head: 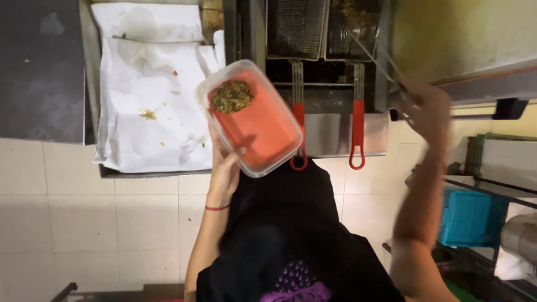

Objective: Collecting fried food from a deep fryer using a mesh strainer and placing it into a plastic container.

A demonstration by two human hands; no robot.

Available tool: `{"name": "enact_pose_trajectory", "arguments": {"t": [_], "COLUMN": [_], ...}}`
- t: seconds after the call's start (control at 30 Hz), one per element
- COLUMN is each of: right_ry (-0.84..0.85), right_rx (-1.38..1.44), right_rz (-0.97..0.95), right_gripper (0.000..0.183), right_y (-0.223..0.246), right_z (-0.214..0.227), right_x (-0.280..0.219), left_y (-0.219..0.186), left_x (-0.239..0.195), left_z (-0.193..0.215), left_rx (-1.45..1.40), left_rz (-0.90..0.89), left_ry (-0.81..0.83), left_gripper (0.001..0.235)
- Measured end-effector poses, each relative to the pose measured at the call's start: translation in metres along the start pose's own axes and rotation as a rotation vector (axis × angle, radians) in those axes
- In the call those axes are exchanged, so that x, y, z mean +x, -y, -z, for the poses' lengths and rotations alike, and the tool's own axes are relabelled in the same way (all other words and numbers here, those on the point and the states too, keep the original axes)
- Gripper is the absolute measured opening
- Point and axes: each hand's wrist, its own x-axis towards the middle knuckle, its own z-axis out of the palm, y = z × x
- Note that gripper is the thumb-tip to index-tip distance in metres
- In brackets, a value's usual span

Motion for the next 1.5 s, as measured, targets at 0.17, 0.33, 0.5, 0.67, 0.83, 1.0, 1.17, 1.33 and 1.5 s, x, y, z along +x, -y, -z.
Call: {"name": "enact_pose_trajectory", "arguments": {"t": [0.17,0.33,0.5,0.67,0.83,1.0,1.17,1.33,1.5], "right_ry": [0.149,0.300,0.309,0.189,-0.065,0.063,0.036,0.091,-0.042], "right_rx": [0.035,0.078,0.252,0.422,0.573,0.716,0.807,0.741,0.437], "right_rz": [0.072,0.030,0.007,-0.376,-0.565,-0.832,-0.843,-0.793,-0.456], "right_gripper": [0.063,0.068,0.080,0.052,0.044,0.046,0.066,0.064,0.058], "right_y": [0.063,0.120,0.089,0.083,-0.084,-0.090,-0.120,-0.095,-0.062], "right_z": [0.059,0.053,0.047,0.045,-0.072,-0.131,-0.154,-0.121,-0.089], "right_x": [-0.059,-0.069,-0.066,-0.018,0.052,0.134,0.178,0.145,0.108], "left_y": [0.022,0.010,0.045,0.038,0.012,0.037,0.040,0.032,0.029], "left_x": [0.021,0.032,0.031,0.013,-0.015,-0.034,-0.045,-0.044,-0.051], "left_z": [0.008,-0.015,0.024,0.037,0.010,0.058,0.067,0.060,0.059], "left_rx": [-0.029,-0.136,-0.121,-0.035,0.010,-0.026,-0.069,-0.064,-0.025], "left_rz": [0.040,0.147,0.146,0.107,0.232,0.091,0.104,0.094,0.119], "left_ry": [0.021,0.094,0.080,0.085,-0.207,-0.088,-0.144,-0.095,-0.112], "left_gripper": [0.108,0.104,0.102,0.095,0.110,0.066,0.081,0.084,0.088]}}
